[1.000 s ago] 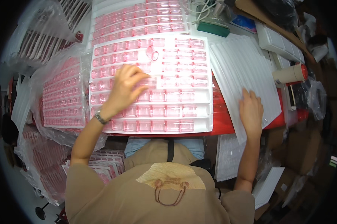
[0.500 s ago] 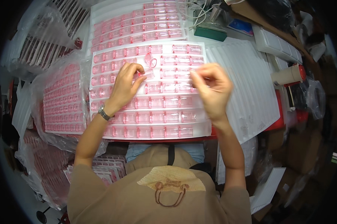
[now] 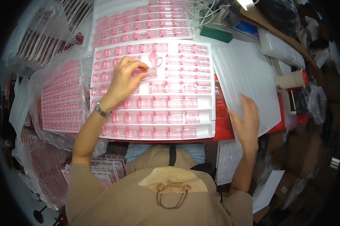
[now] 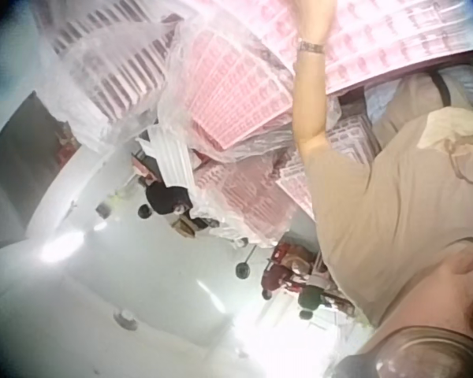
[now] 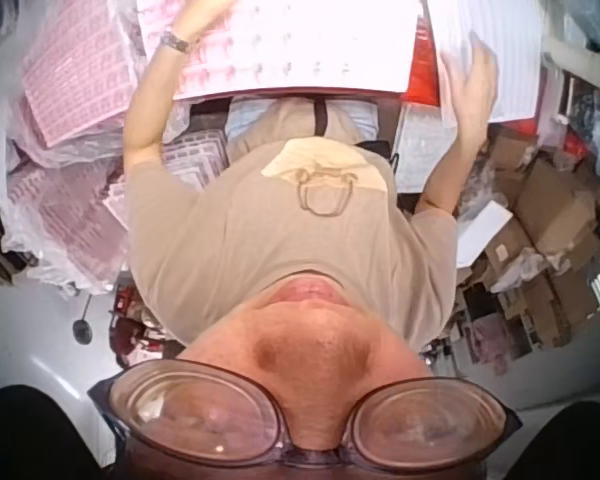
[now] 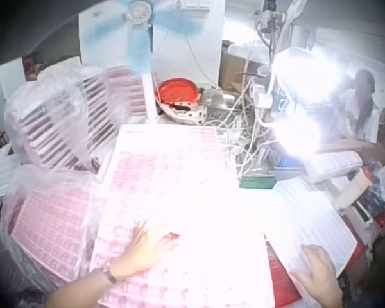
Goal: The person is inspecting and organizing small pink vials into plastic trays and then moving the trays into stacks.
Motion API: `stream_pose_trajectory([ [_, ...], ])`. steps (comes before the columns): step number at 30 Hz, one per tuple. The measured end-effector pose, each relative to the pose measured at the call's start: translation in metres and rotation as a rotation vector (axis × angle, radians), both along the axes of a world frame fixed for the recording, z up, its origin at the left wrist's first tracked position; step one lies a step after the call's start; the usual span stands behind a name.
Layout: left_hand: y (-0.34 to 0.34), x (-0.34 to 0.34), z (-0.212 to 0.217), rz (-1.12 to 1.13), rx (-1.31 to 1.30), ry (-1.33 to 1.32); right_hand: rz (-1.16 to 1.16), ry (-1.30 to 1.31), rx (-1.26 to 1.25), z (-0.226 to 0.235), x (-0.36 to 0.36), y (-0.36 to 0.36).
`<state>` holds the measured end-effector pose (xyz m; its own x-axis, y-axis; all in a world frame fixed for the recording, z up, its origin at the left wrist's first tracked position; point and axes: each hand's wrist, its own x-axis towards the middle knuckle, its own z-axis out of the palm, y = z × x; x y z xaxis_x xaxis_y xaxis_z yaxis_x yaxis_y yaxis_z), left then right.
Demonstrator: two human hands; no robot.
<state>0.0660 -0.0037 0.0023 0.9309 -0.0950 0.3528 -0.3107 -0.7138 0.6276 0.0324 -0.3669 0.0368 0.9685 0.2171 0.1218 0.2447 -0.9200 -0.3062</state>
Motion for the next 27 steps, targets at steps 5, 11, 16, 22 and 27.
stream_pose_trajectory([
  [5,-0.005,0.017,-0.012,-0.08,0.114,-0.072,-0.169,-0.053,-0.298,-0.036,-0.045,-0.062],
  [11,0.003,0.049,-0.008,-0.202,0.242,-0.18,-0.072,-0.08,0.016,-0.054,-0.04,-0.076],
  [16,-0.006,0.055,-0.001,-0.281,0.248,-0.162,-0.186,-0.083,0.355,-0.035,-0.004,-0.058],
  [22,-0.027,0.016,0.014,-0.451,-0.488,0.272,0.135,0.393,1.232,0.02,0.039,0.071],
  [27,-0.036,-0.019,0.02,-0.488,-0.489,0.263,0.452,0.407,0.932,0.015,0.041,0.12],
])
